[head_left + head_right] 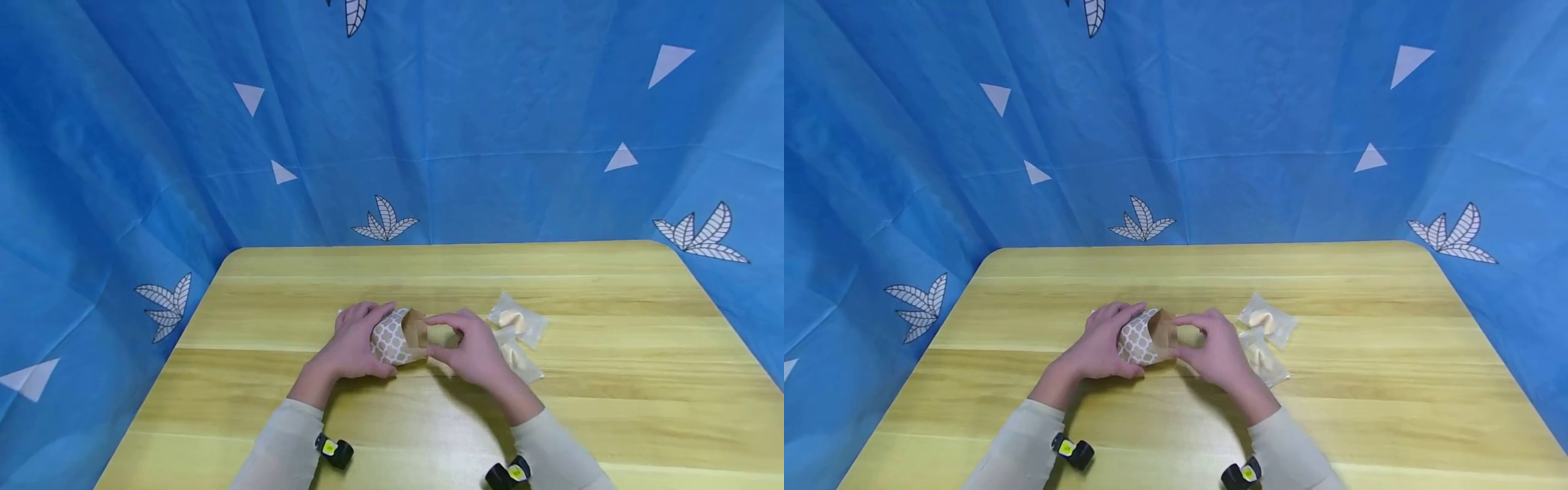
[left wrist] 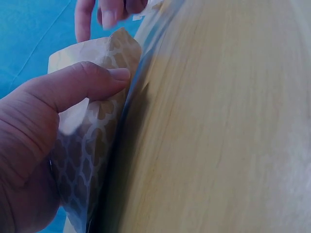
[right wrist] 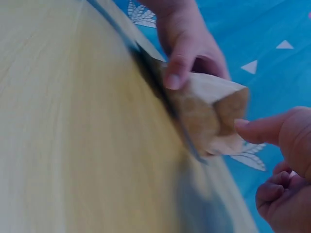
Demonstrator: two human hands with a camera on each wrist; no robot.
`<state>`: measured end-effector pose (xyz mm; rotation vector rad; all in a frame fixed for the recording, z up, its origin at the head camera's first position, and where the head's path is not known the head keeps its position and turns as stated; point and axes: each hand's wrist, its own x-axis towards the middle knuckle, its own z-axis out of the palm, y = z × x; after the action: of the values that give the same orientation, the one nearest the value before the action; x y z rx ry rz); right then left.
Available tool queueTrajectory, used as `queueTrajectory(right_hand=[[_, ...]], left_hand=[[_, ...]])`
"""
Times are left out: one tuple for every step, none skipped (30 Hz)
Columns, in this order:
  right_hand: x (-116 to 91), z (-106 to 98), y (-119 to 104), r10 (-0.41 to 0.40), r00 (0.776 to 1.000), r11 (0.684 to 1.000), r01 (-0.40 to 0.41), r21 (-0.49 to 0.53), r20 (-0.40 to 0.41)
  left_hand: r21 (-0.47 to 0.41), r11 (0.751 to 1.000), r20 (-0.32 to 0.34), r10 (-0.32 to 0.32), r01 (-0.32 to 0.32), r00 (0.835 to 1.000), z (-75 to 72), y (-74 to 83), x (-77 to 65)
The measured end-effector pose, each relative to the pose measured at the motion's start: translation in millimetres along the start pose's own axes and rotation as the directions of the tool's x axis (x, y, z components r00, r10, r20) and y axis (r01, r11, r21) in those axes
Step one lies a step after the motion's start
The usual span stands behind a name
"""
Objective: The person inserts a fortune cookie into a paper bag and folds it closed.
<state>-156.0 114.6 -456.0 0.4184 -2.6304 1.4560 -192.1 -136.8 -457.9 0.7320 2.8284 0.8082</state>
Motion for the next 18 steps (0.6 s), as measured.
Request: queueTrajectory(right_hand=[[-2.0,-5.7,-1.5,-0.013,1.000,1.000,0.013,-0.006,0.003],[-4.0,-11.8,-2.5,-0.024,1.000,1.000,0.024,-0.014,0.010],[-6.1,-18.2,-3.0,-0.033,0.999,0.999,0.033,-0.021,0.016],[-8.1,-25.2,-2.5,-0.041,0.999,0.999,0.041,-0.030,0.021],[-9.9,-32.4,-1.4,-0.049,0.998,0.998,0.050,-0.040,0.029],[-11.6,-39.6,0.1,-0.058,0.998,0.997,0.060,-0.048,0.037],[-13.4,-46.6,2.2,-0.066,0.997,0.996,0.068,-0.057,0.045],[-15.1,-53.6,4.6,-0.070,0.996,0.995,0.074,-0.064,0.054],[-16.9,-60.3,7.4,-0.073,0.995,0.994,0.078,-0.072,0.063],[-18.8,-66.8,10.5,-0.072,0.995,0.994,0.077,-0.078,0.072],[-20.7,-73.0,13.4,-0.069,0.994,0.993,0.076,-0.086,0.083],[-22.9,-78.6,16.2,-0.064,0.993,0.993,0.072,-0.093,0.096],[-24.8,-84.0,19.1,-0.059,0.992,0.992,0.071,-0.104,0.112],[-27.0,-89.1,21.7,-0.053,0.990,0.992,0.068,-0.109,0.130],[-28.9,-93.7,24.1,-0.043,0.988,0.992,0.061,-0.115,0.149],[-30.7,-97.7,26.6,-0.036,0.985,0.991,0.057,-0.120,0.166],[-32.3,-101.4,28.9,-0.032,0.982,0.990,0.056,-0.126,0.185],[-33.7,-104.8,31.0,-0.027,0.979,0.990,0.054,-0.128,0.201]], left_hand=[[-0.001,1.000,0.000,-0.003,0.003,1.000,-0.2,-0.2,-0.3],[-0.001,1.000,-0.001,-0.004,0.004,1.000,-0.3,-0.7,-0.4],[-0.002,1.000,-0.003,-0.003,0.003,1.000,-0.4,-1.0,-0.8],[-0.001,1.000,-0.005,-0.002,0.002,1.000,-0.9,-0.9,-0.5],[0.002,1.000,-0.005,-0.002,0.002,1.000,-1.1,-1.0,-0.2],[0.004,1.000,-0.003,-0.004,0.004,1.000,-1.3,-1.0,-0.2],[0.001,1.000,-0.003,-0.004,0.004,1.000,-1.6,-0.8,-0.3],[0.001,1.000,-0.001,-0.005,0.005,1.000,-1.8,-0.6,-0.5],[0.000,1.000,0.001,-0.007,0.007,1.000,-2.0,-0.3,-0.9],[0.000,1.000,0.005,-0.010,0.010,1.000,-2.2,0.1,-1.2],[-0.003,1.000,0.010,-0.013,0.013,1.000,-2.3,0.4,-1.5],[-0.008,1.000,0.012,-0.013,0.013,1.000,-2.3,0.7,-1.9],[-0.009,1.000,0.011,-0.011,0.011,1.000,-2.3,0.9,-2.1],[-0.011,1.000,0.011,-0.011,0.011,1.000,-2.3,0.9,-2.1],[-0.013,1.000,0.009,-0.009,0.009,1.000,-2.1,0.8,-2.0],[-0.014,1.000,0.007,-0.007,0.007,1.000,-2.0,0.7,-1.9],[-0.014,1.000,0.004,-0.004,0.004,1.000,-1.6,0.3,-1.7],[-0.012,1.000,0.002,-0.002,0.002,1.000,-1.3,-0.1,-1.4]])
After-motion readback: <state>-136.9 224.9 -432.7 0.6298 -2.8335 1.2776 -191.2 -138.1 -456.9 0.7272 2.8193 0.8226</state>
